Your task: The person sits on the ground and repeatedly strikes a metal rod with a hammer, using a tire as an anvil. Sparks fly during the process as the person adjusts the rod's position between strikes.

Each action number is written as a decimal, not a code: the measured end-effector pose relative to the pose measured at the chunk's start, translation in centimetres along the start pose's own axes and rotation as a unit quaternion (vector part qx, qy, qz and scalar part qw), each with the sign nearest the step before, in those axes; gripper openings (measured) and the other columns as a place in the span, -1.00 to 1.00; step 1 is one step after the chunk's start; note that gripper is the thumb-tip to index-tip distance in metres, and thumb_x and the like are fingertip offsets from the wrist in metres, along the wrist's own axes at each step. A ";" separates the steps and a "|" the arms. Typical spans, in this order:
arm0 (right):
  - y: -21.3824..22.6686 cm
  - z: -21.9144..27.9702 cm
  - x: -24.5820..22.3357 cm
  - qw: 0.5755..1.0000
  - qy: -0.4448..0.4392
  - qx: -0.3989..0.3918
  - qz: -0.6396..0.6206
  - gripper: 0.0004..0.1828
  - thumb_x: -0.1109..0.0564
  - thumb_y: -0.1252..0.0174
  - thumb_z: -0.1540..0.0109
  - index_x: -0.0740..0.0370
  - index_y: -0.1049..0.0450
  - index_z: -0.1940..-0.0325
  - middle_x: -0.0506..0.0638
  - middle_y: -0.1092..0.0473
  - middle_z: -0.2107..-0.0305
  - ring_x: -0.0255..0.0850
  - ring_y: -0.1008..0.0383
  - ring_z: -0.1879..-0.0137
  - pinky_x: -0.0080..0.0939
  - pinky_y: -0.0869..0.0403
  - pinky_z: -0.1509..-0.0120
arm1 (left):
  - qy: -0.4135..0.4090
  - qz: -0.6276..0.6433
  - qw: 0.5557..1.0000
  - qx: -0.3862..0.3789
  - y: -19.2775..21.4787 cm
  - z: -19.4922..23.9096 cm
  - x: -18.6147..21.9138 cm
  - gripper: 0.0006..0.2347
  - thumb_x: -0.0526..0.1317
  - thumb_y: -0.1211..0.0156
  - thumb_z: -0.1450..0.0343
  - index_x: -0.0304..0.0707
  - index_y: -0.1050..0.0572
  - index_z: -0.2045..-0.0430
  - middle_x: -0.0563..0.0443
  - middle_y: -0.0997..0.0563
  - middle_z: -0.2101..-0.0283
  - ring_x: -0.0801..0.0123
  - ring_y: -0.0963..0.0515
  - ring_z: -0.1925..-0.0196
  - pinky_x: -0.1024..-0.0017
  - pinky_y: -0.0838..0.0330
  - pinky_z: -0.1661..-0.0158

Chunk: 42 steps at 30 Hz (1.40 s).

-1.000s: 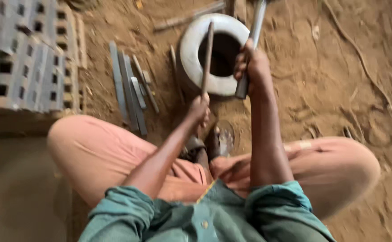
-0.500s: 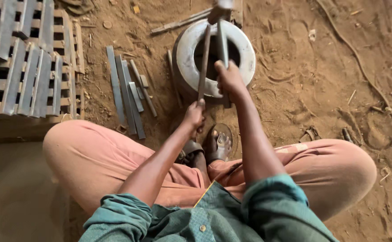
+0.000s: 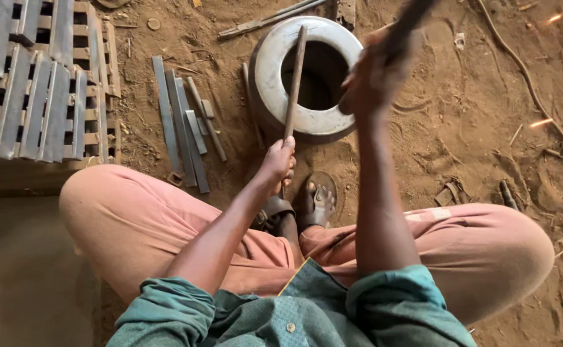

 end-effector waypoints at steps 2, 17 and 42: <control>-1.9 2.9 2.8 0.986 -0.141 -0.040 0.076 -0.80 0.11 -0.13 -0.53 0.29 -0.37 0.07 -0.09 -0.25 0.50 -0.39 -0.23 0.50 -0.28 -0.26 0.43 | 0.003 -0.003 1.000 0.002 0.9 -0.6 -0.9 -0.70 0.15 0.07 -0.52 -0.03 -0.27 0.40 0.20 -0.24 0.64 0.52 -0.16 0.74 0.42 -0.07 0.72; 0.3 0.5 -2.4 0.997 -0.064 -0.020 0.047 -0.60 -0.21 -0.06 -0.48 0.18 -0.33 -0.03 -0.13 -0.27 0.63 -0.35 -0.26 0.64 -0.27 -0.26 0.61 | -0.049 -0.233 0.962 0.134 0.1 1.0 1.7 -0.63 0.10 0.07 -0.51 -0.29 -0.40 0.24 -0.17 -0.54 0.48 0.06 -0.56 0.58 0.15 -0.45 0.59; 0.2 4.3 5.3 0.968 -0.235 -0.010 0.088 -0.59 -0.19 -0.13 -0.39 0.16 -0.36 -0.06 -0.18 -0.22 0.63 -0.42 -0.18 0.63 -0.35 -0.19 0.63 | -0.160 -0.340 0.910 0.174 0.9 -1.1 0.3 -0.61 0.06 0.12 -0.56 -0.37 -0.42 0.30 -0.44 -0.61 0.25 -0.27 -0.63 0.27 -0.06 -0.49 0.21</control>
Point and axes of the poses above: each hand's wrist, its own z-axis away from the middle knuckle, its own y-axis out of the back of the hand, x = y × z, the point moved 6 cm from there along -z, towards the middle knuckle
